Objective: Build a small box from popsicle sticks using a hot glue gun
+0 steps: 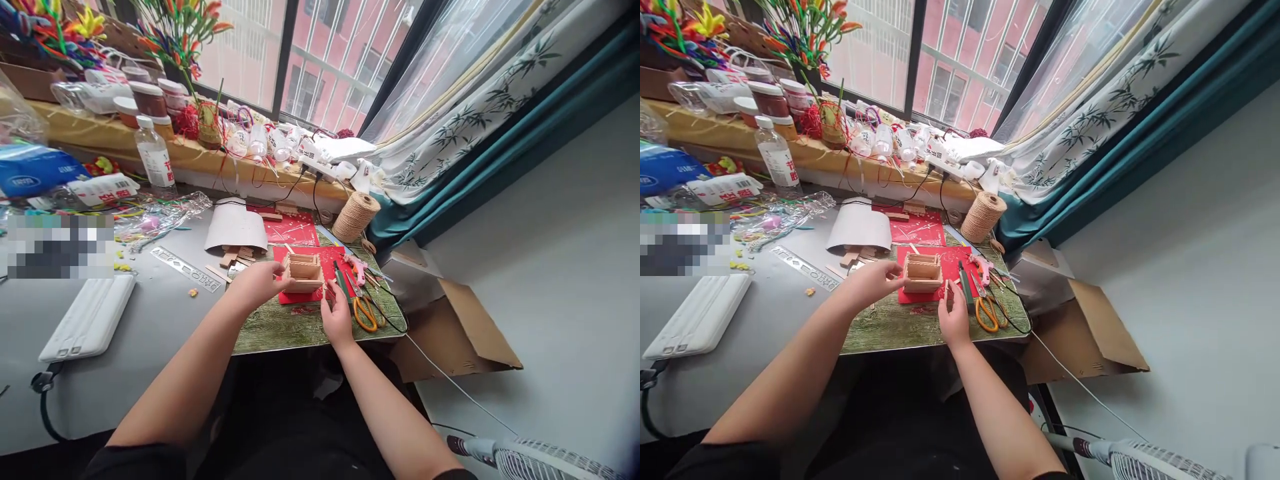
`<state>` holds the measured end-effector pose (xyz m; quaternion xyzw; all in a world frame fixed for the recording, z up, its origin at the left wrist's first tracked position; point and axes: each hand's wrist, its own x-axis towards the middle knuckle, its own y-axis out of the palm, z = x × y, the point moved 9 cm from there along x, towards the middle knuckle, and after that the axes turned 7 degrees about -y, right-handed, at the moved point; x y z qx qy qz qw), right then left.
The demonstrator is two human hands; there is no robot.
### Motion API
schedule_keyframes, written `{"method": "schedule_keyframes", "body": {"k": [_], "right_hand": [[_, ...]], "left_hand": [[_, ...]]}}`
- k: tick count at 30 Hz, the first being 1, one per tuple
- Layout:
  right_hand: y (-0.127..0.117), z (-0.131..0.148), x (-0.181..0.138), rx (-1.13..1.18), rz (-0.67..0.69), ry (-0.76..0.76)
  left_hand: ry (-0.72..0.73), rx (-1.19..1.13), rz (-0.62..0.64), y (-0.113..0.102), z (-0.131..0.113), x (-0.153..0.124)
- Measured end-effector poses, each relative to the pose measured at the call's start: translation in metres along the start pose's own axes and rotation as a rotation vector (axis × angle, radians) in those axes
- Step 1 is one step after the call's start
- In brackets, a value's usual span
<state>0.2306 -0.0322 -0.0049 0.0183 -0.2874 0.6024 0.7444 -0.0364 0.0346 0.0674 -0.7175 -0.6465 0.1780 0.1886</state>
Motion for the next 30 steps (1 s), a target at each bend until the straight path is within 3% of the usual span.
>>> {"method": "schedule_keyframes", "body": {"k": [4, 10, 16, 30], "right_hand": [[-0.003, -0.008, 0.001, 0.047, -0.013, 0.056], [-0.001, -0.006, 0.0, 0.051, 0.025, 0.046], [0.011, -0.001, -0.001, 0.076, 0.15, -0.021], [0.007, 0.008, 0.0, 0.156, 0.13, -0.041]], "left_hand": [[-0.018, 0.129, -0.067, 0.013, 0.007, -0.02], [-0.018, 0.027, -0.143, 0.031, 0.009, -0.039], [-0.084, -0.082, -0.214, 0.033, 0.012, -0.046], [-0.182, -0.224, -0.17, 0.031, 0.012, -0.045]]}}
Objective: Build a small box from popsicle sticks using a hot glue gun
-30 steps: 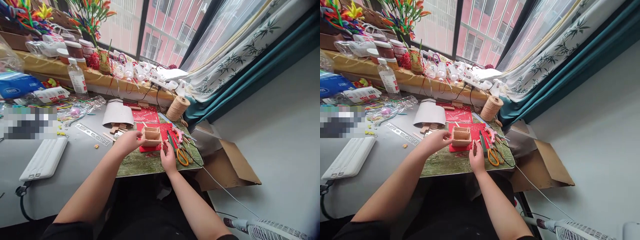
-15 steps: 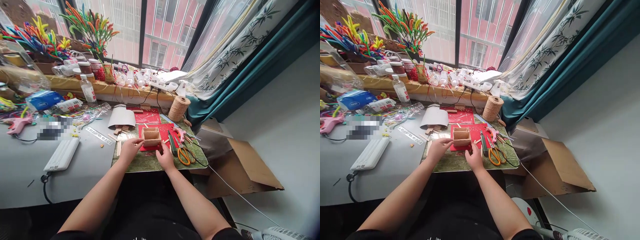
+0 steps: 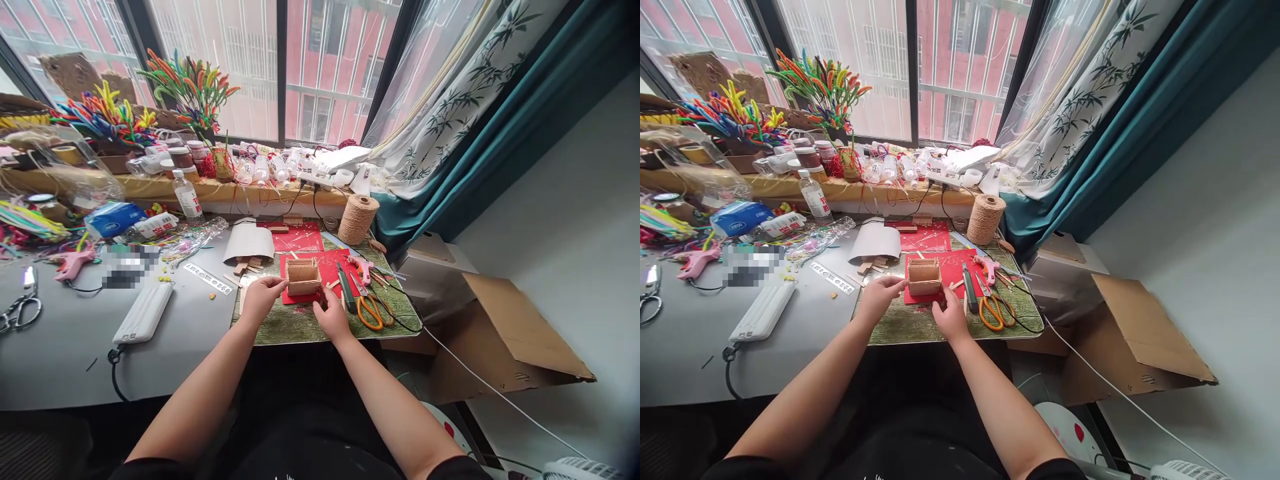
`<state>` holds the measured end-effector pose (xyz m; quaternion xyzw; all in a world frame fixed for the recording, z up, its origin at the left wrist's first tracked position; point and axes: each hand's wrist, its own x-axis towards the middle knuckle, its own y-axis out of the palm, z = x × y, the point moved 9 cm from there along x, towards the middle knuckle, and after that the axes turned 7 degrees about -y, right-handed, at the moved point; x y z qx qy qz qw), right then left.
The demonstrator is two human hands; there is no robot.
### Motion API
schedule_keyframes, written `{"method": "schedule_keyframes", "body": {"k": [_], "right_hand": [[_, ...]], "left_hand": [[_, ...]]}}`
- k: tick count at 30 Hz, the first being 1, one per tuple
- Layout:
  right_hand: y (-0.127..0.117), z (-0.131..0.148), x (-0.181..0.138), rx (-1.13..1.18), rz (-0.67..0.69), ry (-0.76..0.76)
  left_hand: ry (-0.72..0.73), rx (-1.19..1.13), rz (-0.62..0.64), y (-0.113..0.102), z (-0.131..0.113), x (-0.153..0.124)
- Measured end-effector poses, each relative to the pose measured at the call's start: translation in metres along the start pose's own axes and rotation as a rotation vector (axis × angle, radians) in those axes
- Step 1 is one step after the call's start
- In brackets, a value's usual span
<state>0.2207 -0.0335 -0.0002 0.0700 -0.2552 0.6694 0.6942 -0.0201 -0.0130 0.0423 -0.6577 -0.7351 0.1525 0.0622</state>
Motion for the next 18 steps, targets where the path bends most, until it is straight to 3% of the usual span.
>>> {"method": "schedule_keyframes", "body": {"k": [9, 18], "right_hand": [[-0.001, 0.001, 0.0, -0.002, 0.008, 0.008], [-0.003, -0.003, -0.001, 0.004, 0.014, 0.052]], "left_hand": [[-0.022, 0.01, 0.008, 0.003, 0.001, 0.006], [-0.021, 0.108, 0.083, 0.01, -0.014, 0.006]]}}
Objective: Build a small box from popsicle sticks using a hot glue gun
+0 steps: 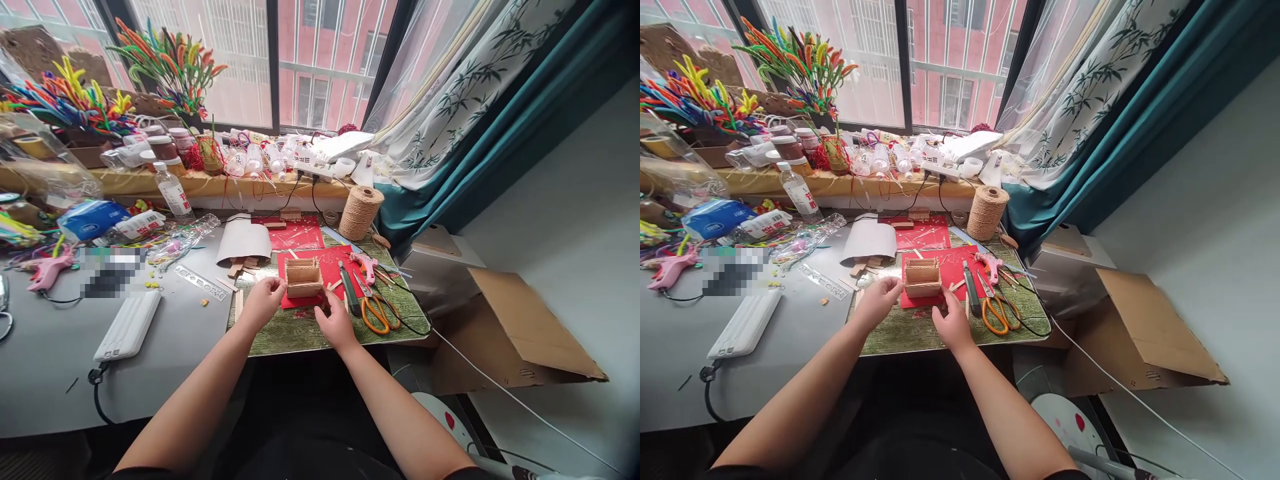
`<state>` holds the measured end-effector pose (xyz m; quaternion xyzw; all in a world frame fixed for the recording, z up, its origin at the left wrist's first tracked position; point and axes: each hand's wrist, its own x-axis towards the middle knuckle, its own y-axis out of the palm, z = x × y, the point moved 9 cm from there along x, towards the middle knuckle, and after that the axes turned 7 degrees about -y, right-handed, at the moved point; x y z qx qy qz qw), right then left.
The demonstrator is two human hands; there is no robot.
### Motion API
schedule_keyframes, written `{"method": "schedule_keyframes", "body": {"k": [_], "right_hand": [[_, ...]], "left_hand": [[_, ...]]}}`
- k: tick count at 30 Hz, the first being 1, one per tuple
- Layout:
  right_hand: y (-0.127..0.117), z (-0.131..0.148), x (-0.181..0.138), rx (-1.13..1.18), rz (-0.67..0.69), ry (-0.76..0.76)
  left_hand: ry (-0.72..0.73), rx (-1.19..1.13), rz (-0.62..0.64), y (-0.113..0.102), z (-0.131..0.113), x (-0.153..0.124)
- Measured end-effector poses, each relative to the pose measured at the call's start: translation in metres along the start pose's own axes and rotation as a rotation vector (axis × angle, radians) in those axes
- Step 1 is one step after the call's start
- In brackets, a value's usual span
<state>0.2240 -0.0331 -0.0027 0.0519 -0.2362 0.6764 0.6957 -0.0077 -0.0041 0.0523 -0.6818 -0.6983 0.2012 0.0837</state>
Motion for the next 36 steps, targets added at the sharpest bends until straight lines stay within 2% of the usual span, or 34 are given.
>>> {"method": "schedule_keyframes", "body": {"k": [4, 8, 11, 15, 17, 21, 25, 30, 33, 36], "right_hand": [[0.0, -0.005, 0.0, 0.01, -0.006, 0.022], [0.001, -0.007, 0.0, 0.001, 0.015, 0.035], [0.0, -0.008, -0.001, -0.018, 0.021, 0.044], [-0.001, -0.005, -0.002, -0.076, 0.027, 0.036], [-0.002, -0.003, -0.001, -0.081, 0.024, 0.04], [-0.001, 0.003, 0.002, -0.127, 0.042, 0.033], [0.0, 0.005, 0.003, -0.158, 0.041, 0.035], [0.001, 0.005, 0.004, -0.164, 0.053, 0.04], [0.001, 0.006, 0.005, -0.169, 0.06, 0.031], [-0.001, 0.009, 0.007, -0.163, 0.046, 0.028]], "left_hand": [[-0.034, -0.031, 0.059, 0.008, 0.004, 0.0], [-0.058, -0.101, 0.062, 0.007, 0.012, 0.006], [-0.033, -0.236, 0.023, -0.004, 0.015, 0.014], [0.004, -0.391, -0.086, -0.028, 0.02, 0.021], [-0.046, -0.519, -0.034, -0.028, 0.026, 0.025], [-0.165, -0.76, 0.161, -0.007, 0.033, 0.032], [-0.219, -0.903, 0.256, 0.007, 0.034, 0.037], [-0.221, -1.118, 0.334, 0.003, 0.027, 0.037], [-0.168, -1.193, 0.263, -0.011, 0.031, 0.044], [-0.111, -0.992, 0.058, -0.027, 0.049, 0.055]]}}
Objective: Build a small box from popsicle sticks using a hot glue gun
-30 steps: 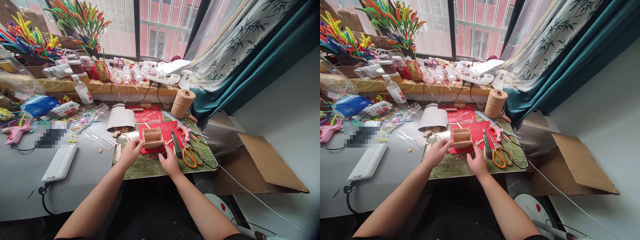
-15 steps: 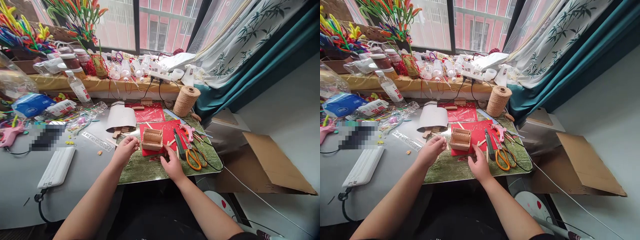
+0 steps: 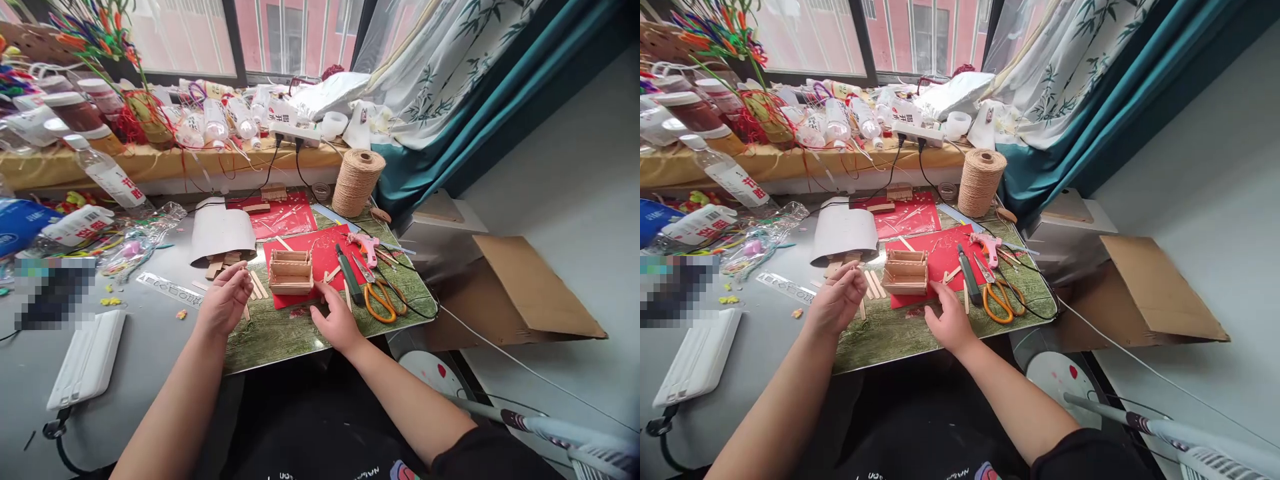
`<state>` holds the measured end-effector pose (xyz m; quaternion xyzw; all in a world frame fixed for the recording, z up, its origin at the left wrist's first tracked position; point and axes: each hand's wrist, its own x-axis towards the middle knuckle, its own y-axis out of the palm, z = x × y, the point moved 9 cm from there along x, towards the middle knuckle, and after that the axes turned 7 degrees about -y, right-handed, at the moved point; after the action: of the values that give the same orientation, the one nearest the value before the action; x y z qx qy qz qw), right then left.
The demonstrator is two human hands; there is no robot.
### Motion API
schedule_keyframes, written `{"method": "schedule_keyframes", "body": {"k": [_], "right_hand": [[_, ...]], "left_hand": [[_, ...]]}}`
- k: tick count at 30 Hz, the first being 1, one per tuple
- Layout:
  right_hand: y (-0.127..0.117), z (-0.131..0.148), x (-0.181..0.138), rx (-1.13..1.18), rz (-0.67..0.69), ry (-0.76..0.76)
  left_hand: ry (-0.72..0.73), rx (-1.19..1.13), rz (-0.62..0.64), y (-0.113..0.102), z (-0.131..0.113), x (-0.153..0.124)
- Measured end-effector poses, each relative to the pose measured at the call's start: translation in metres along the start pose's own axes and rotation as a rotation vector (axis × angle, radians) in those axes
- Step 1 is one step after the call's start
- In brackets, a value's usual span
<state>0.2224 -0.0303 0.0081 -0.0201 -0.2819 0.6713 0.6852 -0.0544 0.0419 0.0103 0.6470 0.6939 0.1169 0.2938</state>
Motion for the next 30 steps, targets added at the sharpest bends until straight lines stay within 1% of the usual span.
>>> {"method": "schedule_keyframes", "body": {"k": [2, 4, 6, 9, 12, 15, 18, 20, 23, 26, 30], "right_hand": [[-0.002, 0.001, 0.0, -0.006, -0.008, -0.002], [-0.006, 0.001, -0.001, -0.002, -0.028, 0.002], [-0.01, 0.0, -0.003, 0.022, -0.06, 0.007], [-0.014, -0.001, -0.006, 0.056, -0.093, -0.003], [-0.015, 0.001, -0.006, 0.054, -0.091, -0.013], [-0.015, 0.004, -0.005, 0.038, -0.081, -0.022], [-0.014, 0.003, -0.006, 0.042, -0.077, -0.034], [-0.014, 0.001, -0.007, 0.074, -0.082, -0.034], [-0.01, 0.002, -0.007, 0.108, -0.068, -0.044], [-0.001, 0.012, -0.005, 0.113, 0.002, -0.069], [0.014, 0.029, -0.009, 0.212, 0.035, -0.066]], "left_hand": [[0.046, 0.101, -0.071, -0.01, 0.003, 0.005], [0.056, 0.14, -0.092, -0.013, 0.009, 0.007], [0.068, 0.16, -0.094, -0.012, 0.012, 0.007], [0.116, 0.201, -0.084, -0.008, 0.01, 0.004], [0.185, 0.234, -0.068, -0.005, 0.005, 0.004], [0.25, 0.275, -0.066, -0.009, 0.002, 0.008], [0.304, 0.351, -0.063, -0.013, 0.006, 0.011], [0.343, 0.421, -0.055, -0.012, 0.01, 0.01], [0.399, 0.54, -0.021, -0.003, 0.014, 0.005], [0.437, 0.638, 0.035, 0.007, 0.016, -0.001], [0.424, 0.706, 0.156, 0.02, 0.025, -0.008]]}}
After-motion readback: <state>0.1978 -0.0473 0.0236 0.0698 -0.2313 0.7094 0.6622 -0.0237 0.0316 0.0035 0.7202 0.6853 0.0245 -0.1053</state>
